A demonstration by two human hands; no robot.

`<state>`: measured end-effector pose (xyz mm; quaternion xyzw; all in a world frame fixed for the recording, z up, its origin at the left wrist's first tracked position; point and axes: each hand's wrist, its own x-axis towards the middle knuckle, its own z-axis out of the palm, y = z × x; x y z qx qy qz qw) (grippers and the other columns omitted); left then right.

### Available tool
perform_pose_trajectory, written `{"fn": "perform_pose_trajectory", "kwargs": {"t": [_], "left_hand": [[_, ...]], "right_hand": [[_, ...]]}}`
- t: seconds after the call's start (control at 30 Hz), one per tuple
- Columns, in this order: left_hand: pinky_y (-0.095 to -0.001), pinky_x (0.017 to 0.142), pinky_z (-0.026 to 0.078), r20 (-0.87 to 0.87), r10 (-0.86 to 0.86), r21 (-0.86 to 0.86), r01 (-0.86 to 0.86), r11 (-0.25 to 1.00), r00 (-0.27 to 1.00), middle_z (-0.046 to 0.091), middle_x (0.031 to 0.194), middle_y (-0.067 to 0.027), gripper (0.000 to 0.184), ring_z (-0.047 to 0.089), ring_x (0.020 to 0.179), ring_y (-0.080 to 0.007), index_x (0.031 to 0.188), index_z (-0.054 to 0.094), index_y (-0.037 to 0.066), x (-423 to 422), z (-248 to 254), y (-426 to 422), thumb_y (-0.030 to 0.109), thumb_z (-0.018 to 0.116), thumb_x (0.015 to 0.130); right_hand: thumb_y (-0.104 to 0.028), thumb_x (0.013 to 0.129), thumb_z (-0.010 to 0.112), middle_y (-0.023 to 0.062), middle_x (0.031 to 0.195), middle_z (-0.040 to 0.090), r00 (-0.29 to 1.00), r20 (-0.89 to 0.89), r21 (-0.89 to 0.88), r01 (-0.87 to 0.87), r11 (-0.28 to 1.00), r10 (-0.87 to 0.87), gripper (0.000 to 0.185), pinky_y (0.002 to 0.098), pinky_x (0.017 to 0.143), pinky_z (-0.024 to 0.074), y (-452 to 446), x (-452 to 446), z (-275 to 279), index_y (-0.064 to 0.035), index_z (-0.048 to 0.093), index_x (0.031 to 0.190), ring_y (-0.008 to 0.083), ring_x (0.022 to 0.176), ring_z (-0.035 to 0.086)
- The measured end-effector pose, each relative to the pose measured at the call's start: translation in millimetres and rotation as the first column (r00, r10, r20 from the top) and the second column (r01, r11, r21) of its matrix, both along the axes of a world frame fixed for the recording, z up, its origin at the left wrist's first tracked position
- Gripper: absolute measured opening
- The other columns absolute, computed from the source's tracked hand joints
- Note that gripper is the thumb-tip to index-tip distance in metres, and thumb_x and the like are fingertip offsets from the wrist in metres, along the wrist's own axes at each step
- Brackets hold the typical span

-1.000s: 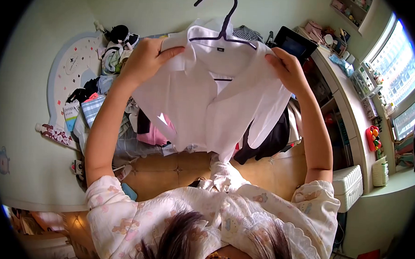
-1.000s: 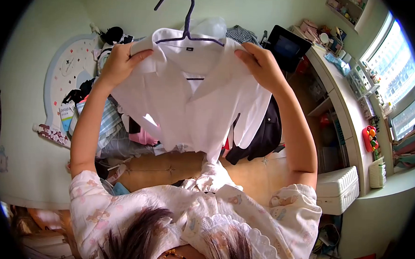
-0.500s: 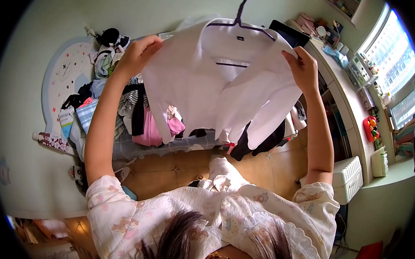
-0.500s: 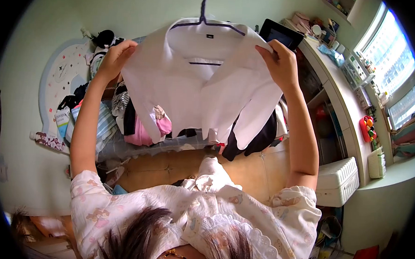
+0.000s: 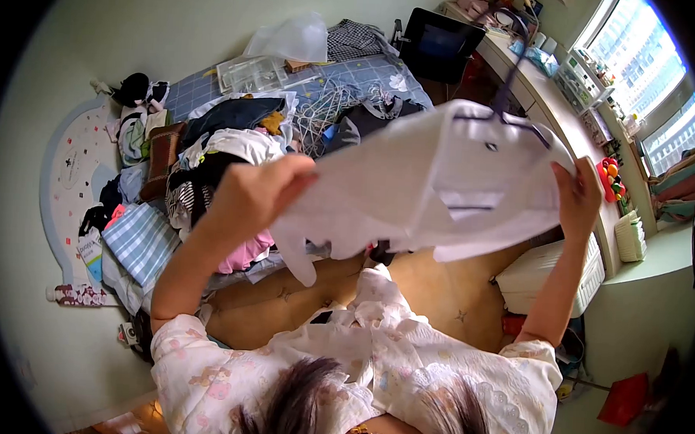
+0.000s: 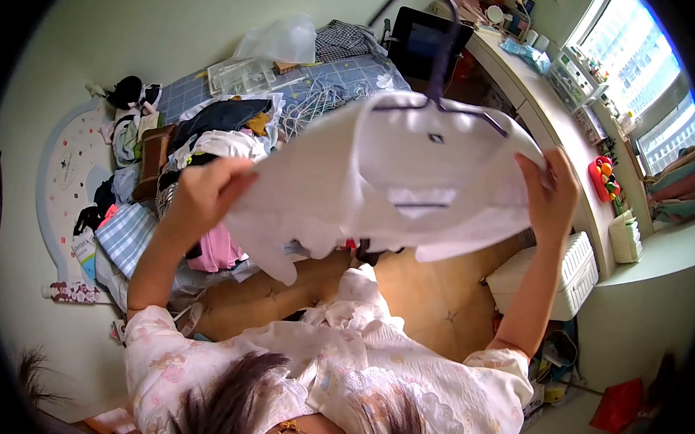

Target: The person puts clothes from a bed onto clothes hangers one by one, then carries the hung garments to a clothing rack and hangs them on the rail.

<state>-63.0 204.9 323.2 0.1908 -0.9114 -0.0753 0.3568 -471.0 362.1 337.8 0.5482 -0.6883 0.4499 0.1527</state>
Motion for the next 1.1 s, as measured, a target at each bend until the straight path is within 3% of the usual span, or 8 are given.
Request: {"fn": "perform_pose_trajectory", "kwargs": {"t": [0.17,0.33,0.53,0.6,0.7,0.77,0.97,1.1], "left_hand": [[-0.0322,0.052,0.052,-0.018,-0.118,0.194,0.120,0.974,0.993,0.066,0.077,-0.0118,0.019,0.067,0.062,-0.0259,0.099,0.060,0.003,-55.1,-26.9,-37.8,0.010,0.067,0.084],[-0.0368,0.056,0.053,-0.010,-0.089,0.377,0.086,0.922,0.996,0.066,0.101,-0.0103,0.037,0.066,0.071,-0.0298,0.118,0.051,0.010,-117.7,-97.8,-115.6,0.003,0.060,0.083],[-0.0446,0.064,0.052,0.286,0.112,0.432,-0.233,0.871,0.952,0.060,0.098,-0.0106,0.024,0.064,0.075,-0.0367,0.107,0.054,0.010,-177.1,-195.8,-242.2,0.003,0.053,0.084],[-0.0431,0.072,0.052,0.400,0.208,0.442,-0.387,0.809,0.892,0.059,0.103,-0.0110,0.025,0.063,0.084,-0.0359,0.110,0.054,0.009,-204.3,-241.0,-296.9,0.004,0.052,0.085],[-0.0543,0.100,0.033,0.601,0.423,0.139,-0.610,0.780,0.678,0.036,0.140,-0.0128,0.051,0.035,0.129,-0.0332,0.135,0.040,0.013,-234.2,-325.2,-353.2,0.026,0.055,0.088],[-0.0708,0.104,0.005,0.818,0.345,0.144,-0.745,0.651,0.460,0.007,0.157,-0.0089,0.077,-0.001,0.144,-0.0291,0.149,0.019,0.020,-253.0,-359.5,-359.7,0.047,0.055,0.087],[-0.0694,0.105,0.006,0.836,0.229,0.197,-0.662,0.723,0.499,0.012,0.155,-0.0092,0.076,0.005,0.144,-0.0308,0.148,0.022,0.023,-248.0,-398.4,-301.3,0.036,0.062,0.084],[-0.0672,0.107,0.007,0.893,0.156,0.234,-0.733,0.639,0.421,0.012,0.155,-0.0103,0.077,0.006,0.143,-0.0308,0.148,0.020,0.023,-182.9,-402.6,-251.3,0.030,0.063,0.084]], "right_hand": [[-0.010,0.079,0.073,0.0031,0.071,0.044,0.999,-0.039,0.104,0.037,0.994,-0.033,0.022,0.0225,0.056,0.0353,-38.9,-51.0,-1.9,-0.0006,0.053,0.080,0.0110,0.062,0.040],[-0.009,0.076,0.073,0.0106,0.077,0.050,0.999,-0.023,0.252,-0.025,0.967,0.032,0.022,0.0297,0.062,0.0429,-165.1,-108.9,-61.1,0.0017,0.056,0.083,0.0227,0.068,0.050],[-0.019,0.075,0.072,0.0133,0.084,0.057,0.977,0.004,0.386,-0.198,0.901,0.213,0.024,0.0380,0.074,0.0458,-369.5,-192.6,-197.8,-0.0013,0.061,0.086,0.0323,0.083,0.056],[-0.021,0.077,0.070,0.0122,0.092,0.060,0.970,-0.020,0.376,-0.219,0.900,0.244,0.025,0.0404,0.080,0.0457,-452.2,-215.5,-253.1,-0.0040,0.062,0.094,0.0333,0.091,0.057],[-0.024,0.079,0.069,0.0146,0.110,0.058,0.995,0.059,0.326,-0.093,0.941,0.078,0.041,0.0423,0.087,0.0441,-532.6,-220.4,-358.1,-0.0053,0.056,0.113,0.0355,0.104,0.054],[-0.021,0.078,0.071,0.0180,0.118,0.055,0.988,0.155,0.406,-0.044,0.913,-0.022,0.051,0.0431,0.092,0.0425,-549.9,-200.9,-421.1,-0.0049,0.050,0.121,0.0378,0.109,0.050],[-0.011,0.077,0.068,0.0208,0.120,0.052,0.918,0.383,0.561,-0.324,0.762,0.108,0.050,0.0431,0.096,0.0405,-452.1,-113.5,-504.4,-0.0031,0.050,0.122,0.0403,0.112,0.049],[-0.007,0.080,0.062,0.0199,0.117,0.054,0.892,0.448,0.612,-0.359,0.705,0.065,0.040,0.0415,0.094,0.0424,-383.5,-75.1,-511.4,-0.0035,0.054,0.119,0.0376,0.109,0.051]]}}
